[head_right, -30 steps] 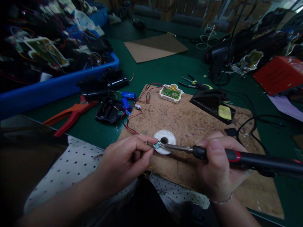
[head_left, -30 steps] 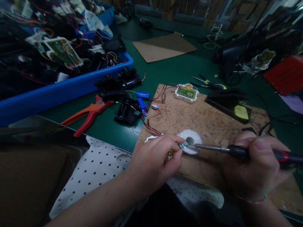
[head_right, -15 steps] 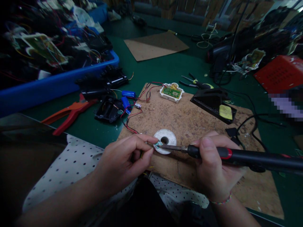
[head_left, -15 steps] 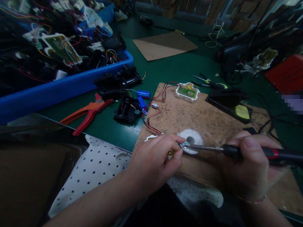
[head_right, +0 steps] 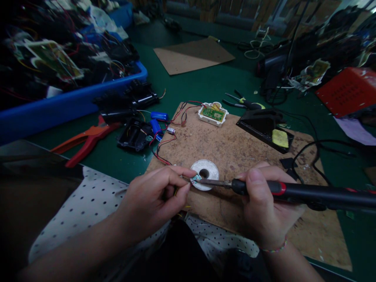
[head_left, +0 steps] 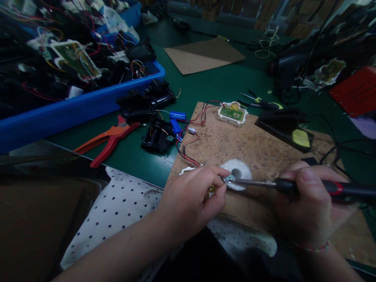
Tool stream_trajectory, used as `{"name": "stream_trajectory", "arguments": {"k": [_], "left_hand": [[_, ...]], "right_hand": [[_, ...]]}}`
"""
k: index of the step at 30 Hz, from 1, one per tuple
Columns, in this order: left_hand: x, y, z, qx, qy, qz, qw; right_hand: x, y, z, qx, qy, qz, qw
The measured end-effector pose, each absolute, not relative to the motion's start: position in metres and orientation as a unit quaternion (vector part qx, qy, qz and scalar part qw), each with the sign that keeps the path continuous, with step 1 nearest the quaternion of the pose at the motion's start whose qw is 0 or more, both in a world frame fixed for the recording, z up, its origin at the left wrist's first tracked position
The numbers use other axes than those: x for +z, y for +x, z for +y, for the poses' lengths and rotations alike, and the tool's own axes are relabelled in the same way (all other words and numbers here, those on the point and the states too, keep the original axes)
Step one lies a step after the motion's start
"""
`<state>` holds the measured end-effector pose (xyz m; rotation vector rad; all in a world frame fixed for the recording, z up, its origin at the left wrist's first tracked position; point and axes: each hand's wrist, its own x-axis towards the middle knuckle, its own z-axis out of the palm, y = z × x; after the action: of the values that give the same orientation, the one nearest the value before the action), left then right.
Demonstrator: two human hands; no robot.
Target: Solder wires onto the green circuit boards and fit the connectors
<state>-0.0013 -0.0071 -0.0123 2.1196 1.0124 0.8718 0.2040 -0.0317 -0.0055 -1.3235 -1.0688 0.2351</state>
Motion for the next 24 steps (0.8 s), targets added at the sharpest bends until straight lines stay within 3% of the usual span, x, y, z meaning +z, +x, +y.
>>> {"name": "stream_trajectory", "arguments": {"k": [24], "left_hand": [[-0.0105,-0.0002,-0.0072,0.335,0.803,0.385,0.307]], "right_hand": [[-0.0081,0.2042,-0.0327,0.112,-0.57,-0.479,0.658]]}}
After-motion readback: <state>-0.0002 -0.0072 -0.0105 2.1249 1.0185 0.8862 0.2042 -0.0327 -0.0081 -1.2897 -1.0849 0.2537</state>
